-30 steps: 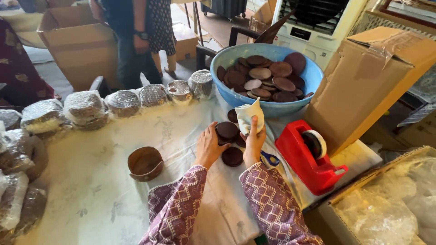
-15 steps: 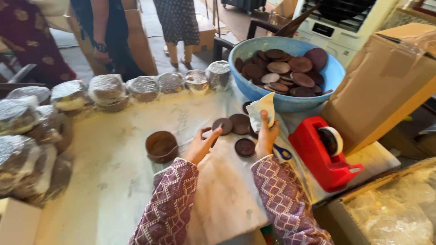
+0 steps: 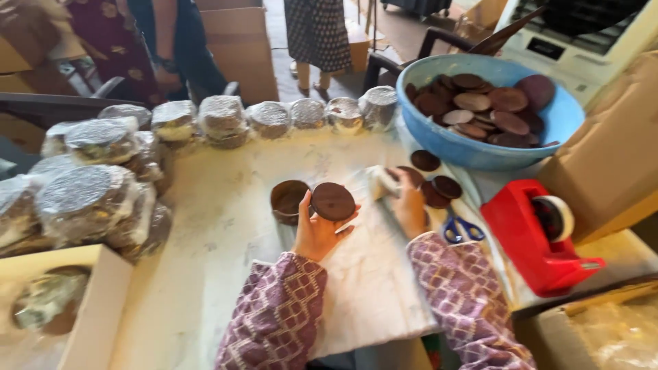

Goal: The person wipes the inside and outside of a small brown clay pot with a white cloth. They then pick up several round clay lids from a blue basin, wipe each one with the cloth, and place them on the table before stacking them on top of the pot.

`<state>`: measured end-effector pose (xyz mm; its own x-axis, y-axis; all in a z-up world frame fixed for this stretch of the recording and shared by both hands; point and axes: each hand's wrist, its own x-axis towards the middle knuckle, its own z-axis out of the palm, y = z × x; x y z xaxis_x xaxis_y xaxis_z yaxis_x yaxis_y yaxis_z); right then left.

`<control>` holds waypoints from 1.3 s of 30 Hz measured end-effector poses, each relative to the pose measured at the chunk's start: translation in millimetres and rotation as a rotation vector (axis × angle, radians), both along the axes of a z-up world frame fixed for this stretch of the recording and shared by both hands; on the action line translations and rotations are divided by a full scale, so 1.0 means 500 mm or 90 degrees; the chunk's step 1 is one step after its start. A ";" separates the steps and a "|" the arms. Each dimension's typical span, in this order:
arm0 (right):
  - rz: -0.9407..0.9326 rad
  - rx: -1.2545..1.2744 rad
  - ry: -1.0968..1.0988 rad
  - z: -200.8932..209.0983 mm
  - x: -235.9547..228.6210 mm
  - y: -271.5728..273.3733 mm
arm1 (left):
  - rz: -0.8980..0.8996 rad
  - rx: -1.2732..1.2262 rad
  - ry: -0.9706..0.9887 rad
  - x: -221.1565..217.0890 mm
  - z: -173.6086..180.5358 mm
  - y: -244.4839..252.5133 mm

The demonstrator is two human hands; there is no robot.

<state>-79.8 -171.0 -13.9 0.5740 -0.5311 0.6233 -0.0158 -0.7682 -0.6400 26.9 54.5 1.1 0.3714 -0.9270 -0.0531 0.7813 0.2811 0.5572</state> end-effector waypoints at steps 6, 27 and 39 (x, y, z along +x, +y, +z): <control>-0.064 0.125 -0.065 0.050 0.012 0.019 | 0.094 -0.154 0.160 0.031 -0.001 -0.016; 0.233 -0.073 0.034 0.062 0.032 0.240 | 0.075 -0.178 0.004 0.013 -0.029 -0.050; 0.295 0.198 0.063 0.060 0.060 0.239 | 0.144 -0.132 -0.043 0.065 -0.192 -0.113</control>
